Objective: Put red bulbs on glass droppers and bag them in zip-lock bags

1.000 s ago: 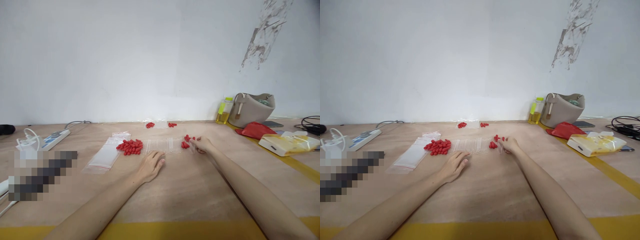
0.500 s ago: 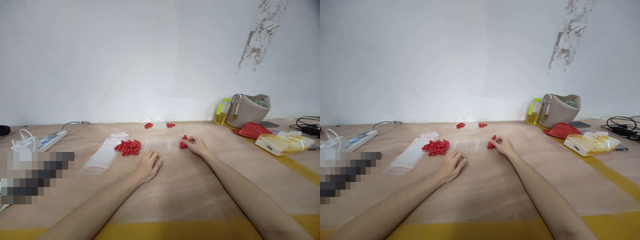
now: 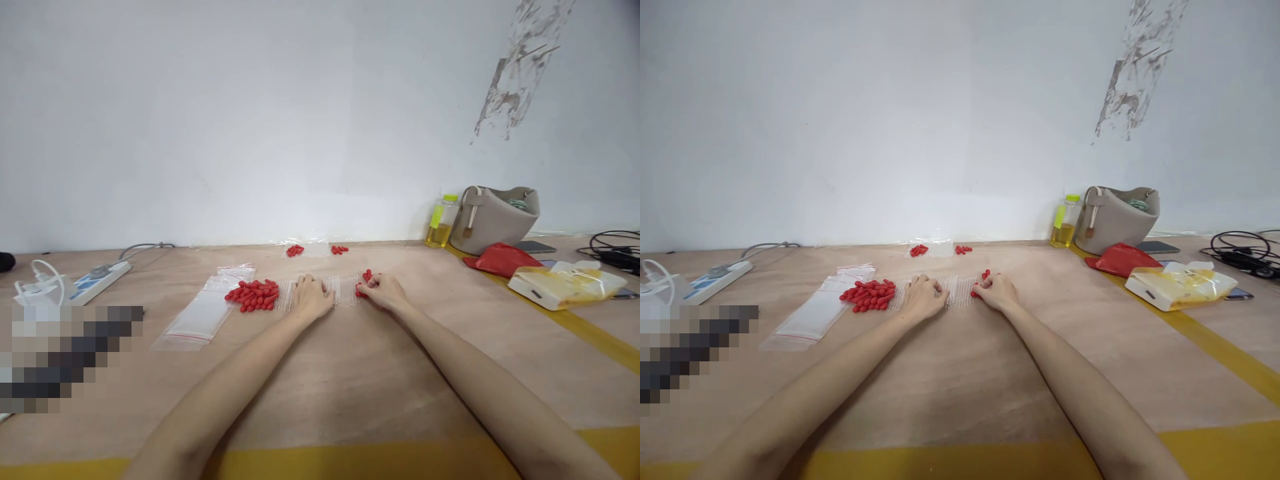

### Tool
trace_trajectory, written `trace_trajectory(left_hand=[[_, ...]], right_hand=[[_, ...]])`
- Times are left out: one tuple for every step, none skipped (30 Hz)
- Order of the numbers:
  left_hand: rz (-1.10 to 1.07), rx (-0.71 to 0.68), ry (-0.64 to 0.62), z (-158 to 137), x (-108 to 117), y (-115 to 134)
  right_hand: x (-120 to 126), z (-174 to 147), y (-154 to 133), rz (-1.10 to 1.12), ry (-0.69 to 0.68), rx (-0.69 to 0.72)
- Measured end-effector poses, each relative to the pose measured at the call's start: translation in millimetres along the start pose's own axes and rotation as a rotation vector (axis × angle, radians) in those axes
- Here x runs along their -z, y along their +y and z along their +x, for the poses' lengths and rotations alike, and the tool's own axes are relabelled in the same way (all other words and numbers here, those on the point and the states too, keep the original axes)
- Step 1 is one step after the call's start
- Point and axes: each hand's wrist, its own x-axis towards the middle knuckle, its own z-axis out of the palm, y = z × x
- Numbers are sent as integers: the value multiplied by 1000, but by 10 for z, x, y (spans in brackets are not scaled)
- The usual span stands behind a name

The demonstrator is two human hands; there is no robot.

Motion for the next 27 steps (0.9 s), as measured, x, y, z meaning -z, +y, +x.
trace_trajectory(left_hand=[[10, 25, -7, 70, -31, 55], [20, 47, -10, 132, -58, 105], [32, 67, -10, 185, -81, 150], [44, 85, -10, 229, -98, 189], [55, 101, -11, 265, -111, 222], [66, 116, -15, 295, -119, 249], [75, 129, -22, 319, -123, 270], [83, 140, -31, 338, -124, 287], [91, 149, -40, 353, -124, 301], [98, 157, -49, 365, -121, 312], [106, 165, -57, 375, -118, 321], [113, 172, -66, 383, -114, 327], [119, 181, -75, 389, -109, 332], [124, 190, -84, 393, -105, 334], [129, 198, -95, 396, -102, 334], [131, 207, -106, 398, -100, 330], [132, 215, -117, 398, -99, 324], [130, 223, -128, 397, -99, 314], [127, 231, -139, 396, -99, 303], [122, 238, -149, 395, -99, 291], [117, 245, -158, 395, -100, 279], [113, 252, -166, 397, -100, 267], [108, 259, -175, 399, -101, 255], [104, 266, -184, 403, -102, 244], [100, 272, -193, 409, -104, 234], [96, 276, -201, 415, -107, 225], [92, 278, -208, 423, -110, 217]], right_hand=[[0, 1, 1, 12, 2, -12], [1, 4, 7, 28, 1, -31], [5, 10, 17, 47, -2, -49], [11, 20, 32, 67, -1, -63], [18, 34, 49, 84, 7, -73], [25, 50, 69, 99, 23, -77], [31, 68, 89, 112, 43, -79], [35, 86, 108, 129, 63, -78], [37, 103, 126, 149, 79, -81], [36, 117, 141, 171, 91, -87], [34, 128, 154, 193, 98, -92], [31, 137, 163, 213, 107, -94], [27, 144, 169, 230, 114, -96], [24, 150, 173, 245, 122, -96], [23, 155, 177, 261, 131, -96], [23, 160, 180, 278, 139, -93], [25, 165, 183, 296, 144, -88], [29, 171, 189, 315, 150, -83], [34, 178, 196, 335, 155, -82], [38, 183, 205, 351, 162, -84], [41, 189, 217, 364, 167, -88], [41, 194, 230, 373, 173, -94], [39, 198, 244, 381, 180, -101], [35, 202, 259, 387, 185, -107], [28, 205, 273, 391, 190, -112], [21, 208, 286, 396, 196, -117], [13, 210, 299, 400, 202, -122]])
